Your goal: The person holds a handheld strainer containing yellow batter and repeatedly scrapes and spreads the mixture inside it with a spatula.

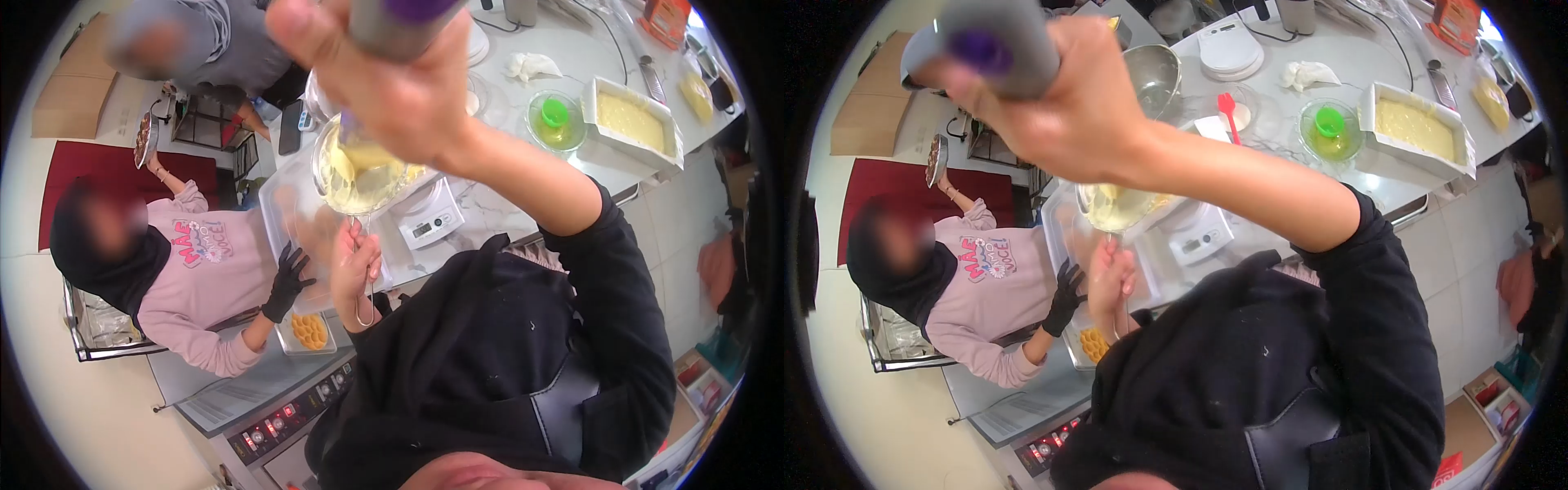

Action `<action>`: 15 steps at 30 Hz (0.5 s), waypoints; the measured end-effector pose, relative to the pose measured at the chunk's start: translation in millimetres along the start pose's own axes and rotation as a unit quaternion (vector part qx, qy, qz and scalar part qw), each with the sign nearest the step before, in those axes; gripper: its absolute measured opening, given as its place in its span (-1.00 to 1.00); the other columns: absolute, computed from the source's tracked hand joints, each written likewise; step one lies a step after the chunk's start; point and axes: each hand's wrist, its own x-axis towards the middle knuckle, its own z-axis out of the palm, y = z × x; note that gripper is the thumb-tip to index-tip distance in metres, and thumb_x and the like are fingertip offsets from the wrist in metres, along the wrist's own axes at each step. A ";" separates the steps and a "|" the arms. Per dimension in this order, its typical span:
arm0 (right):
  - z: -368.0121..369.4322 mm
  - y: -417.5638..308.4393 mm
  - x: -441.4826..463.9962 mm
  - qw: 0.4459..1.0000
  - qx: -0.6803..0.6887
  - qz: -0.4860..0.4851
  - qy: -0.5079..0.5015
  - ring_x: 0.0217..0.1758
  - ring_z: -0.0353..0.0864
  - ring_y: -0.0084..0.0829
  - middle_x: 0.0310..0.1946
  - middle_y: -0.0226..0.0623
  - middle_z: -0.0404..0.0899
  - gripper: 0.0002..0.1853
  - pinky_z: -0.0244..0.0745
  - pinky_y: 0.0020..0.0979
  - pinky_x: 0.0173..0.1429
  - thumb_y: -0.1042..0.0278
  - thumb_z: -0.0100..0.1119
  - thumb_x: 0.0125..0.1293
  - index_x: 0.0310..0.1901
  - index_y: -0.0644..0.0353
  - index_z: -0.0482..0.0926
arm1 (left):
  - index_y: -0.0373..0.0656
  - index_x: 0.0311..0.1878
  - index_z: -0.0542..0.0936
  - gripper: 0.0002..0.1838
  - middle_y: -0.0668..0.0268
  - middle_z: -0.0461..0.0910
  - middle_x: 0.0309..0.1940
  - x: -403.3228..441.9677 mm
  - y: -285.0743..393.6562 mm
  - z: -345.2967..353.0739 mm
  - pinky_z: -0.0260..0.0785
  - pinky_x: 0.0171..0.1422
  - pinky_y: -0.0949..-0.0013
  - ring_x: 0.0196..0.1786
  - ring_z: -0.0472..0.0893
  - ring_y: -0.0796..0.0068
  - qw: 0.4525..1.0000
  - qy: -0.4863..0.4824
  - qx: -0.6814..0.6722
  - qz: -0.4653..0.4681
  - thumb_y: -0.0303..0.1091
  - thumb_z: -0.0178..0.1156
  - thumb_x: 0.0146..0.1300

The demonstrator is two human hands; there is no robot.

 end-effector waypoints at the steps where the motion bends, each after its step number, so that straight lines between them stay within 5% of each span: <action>1: -4.1 2.2 9.9 0.995 -0.017 -0.100 0.023 -0.71 0.33 -0.68 -0.80 -0.41 0.40 -0.85 0.20 -0.56 -0.64 0.37 0.17 0.07 -0.54 0.25 0.48 | -0.26 -0.11 0.17 -0.71 0.47 0.18 -0.79 -0.1 0.0 -0.3 -0.03 -0.78 0.67 -0.83 0.18 0.72 1.000 -0.010 0.008 0.005 -0.51 -0.02 0.11; 5: -8.9 9.8 -6.4 0.993 0.030 0.110 0.019 -0.73 0.33 -0.66 -0.81 -0.45 0.40 -0.84 0.17 -0.57 -0.66 0.39 0.14 0.11 -0.55 0.25 0.46 | -0.27 -0.10 0.18 -0.70 0.48 0.18 -0.80 -4.5 6.9 1.5 -0.02 -0.78 0.68 -0.83 0.17 0.73 0.999 -0.027 0.031 0.007 -0.52 -0.02 0.10; 8: -8.8 21.7 -19.6 0.988 0.060 0.139 -0.022 -0.74 0.26 -0.70 -0.83 -0.52 0.34 -0.79 0.12 -0.59 -0.66 0.40 0.12 0.13 -0.59 0.26 0.42 | -0.28 -0.10 0.19 -0.71 0.48 0.18 -0.81 -5.6 4.7 4.3 -0.02 -0.78 0.68 -0.84 0.16 0.73 0.999 -0.029 0.033 -0.001 -0.53 -0.03 0.10; 13: -8.0 23.0 8.1 0.992 -0.002 -0.101 0.071 -0.74 0.17 -0.76 -0.85 -0.57 0.25 -0.70 0.06 -0.62 -0.68 0.39 0.18 0.07 -0.72 0.24 0.34 | -0.29 -0.08 0.20 -0.70 0.47 0.20 -0.80 -3.4 1.1 -3.1 -0.03 -0.78 0.67 -0.84 0.18 0.72 0.999 -0.035 0.035 0.013 -0.52 -0.04 0.10; 15: -15.0 53.7 3.6 0.999 0.013 0.006 0.034 -0.78 0.17 -0.76 -0.85 -0.56 0.26 -0.69 0.05 -0.62 -0.70 0.38 0.17 0.09 -0.72 0.22 0.34 | -0.29 -0.07 0.20 -0.69 0.48 0.19 -0.80 -4.1 10.3 2.9 -0.03 -0.78 0.67 -0.83 0.19 0.72 0.998 -0.031 0.059 0.014 -0.52 -0.04 0.10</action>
